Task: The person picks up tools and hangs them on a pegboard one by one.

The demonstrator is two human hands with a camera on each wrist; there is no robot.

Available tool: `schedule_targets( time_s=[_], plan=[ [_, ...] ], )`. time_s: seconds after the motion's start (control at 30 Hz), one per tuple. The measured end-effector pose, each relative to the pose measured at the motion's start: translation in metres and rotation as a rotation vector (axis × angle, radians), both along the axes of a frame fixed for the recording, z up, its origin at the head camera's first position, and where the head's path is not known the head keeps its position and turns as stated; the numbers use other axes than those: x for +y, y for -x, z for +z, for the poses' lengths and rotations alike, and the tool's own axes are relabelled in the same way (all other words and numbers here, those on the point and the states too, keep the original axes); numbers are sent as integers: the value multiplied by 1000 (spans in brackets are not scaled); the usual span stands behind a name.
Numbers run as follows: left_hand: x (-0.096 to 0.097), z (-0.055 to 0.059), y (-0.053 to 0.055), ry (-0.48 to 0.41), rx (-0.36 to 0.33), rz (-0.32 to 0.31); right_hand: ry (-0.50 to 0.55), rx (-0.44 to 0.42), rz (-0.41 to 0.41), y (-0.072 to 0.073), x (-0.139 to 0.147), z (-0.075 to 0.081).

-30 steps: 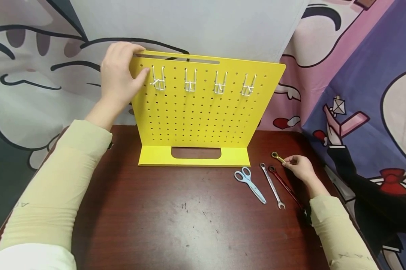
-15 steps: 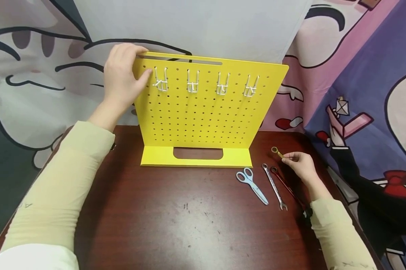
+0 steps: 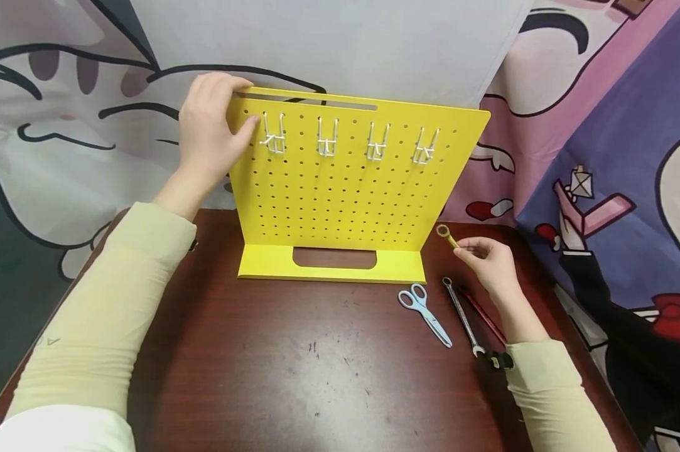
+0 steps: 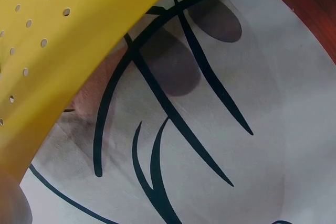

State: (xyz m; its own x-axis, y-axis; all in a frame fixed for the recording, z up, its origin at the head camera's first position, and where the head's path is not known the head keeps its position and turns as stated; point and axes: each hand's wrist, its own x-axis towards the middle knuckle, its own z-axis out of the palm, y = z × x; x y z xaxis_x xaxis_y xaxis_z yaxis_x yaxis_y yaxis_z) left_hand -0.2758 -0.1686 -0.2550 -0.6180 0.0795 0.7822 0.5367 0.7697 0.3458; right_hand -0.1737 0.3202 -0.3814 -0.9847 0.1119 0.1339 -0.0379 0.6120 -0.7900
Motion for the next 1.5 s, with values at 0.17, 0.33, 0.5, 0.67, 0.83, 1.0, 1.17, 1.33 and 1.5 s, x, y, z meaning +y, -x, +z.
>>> schedule_targets(
  time_s=[0.17,0.33,0.5,0.67,0.83,1.0,1.17,1.33,1.5],
  plan=[
    [0,1,-1,-1,-2,8,42,46,-6,-2,-25,18],
    [0,2,-3,-8,-10,14,146,107,-21,-4,-46,36],
    [-1,2,-4,-12,-13,23,337,187,-18,-3,-68,50],
    [-1,2,-5,-9,-22,25,469,259,4,4,-85,60],
    [-1,3,-5,-3,-23,28,485,308,-2,9,-96,71],
    [-1,3,-4,-6,-14,27,531,345,-15,15,-104,79],
    [-1,2,-3,0,-19,28,579,342,-33,23,-106,79],
    [0,2,-3,13,-21,27,612,303,-43,31,-104,73],
    [1,2,-2,25,-27,25,623,235,-72,38,-103,70]
  ],
)
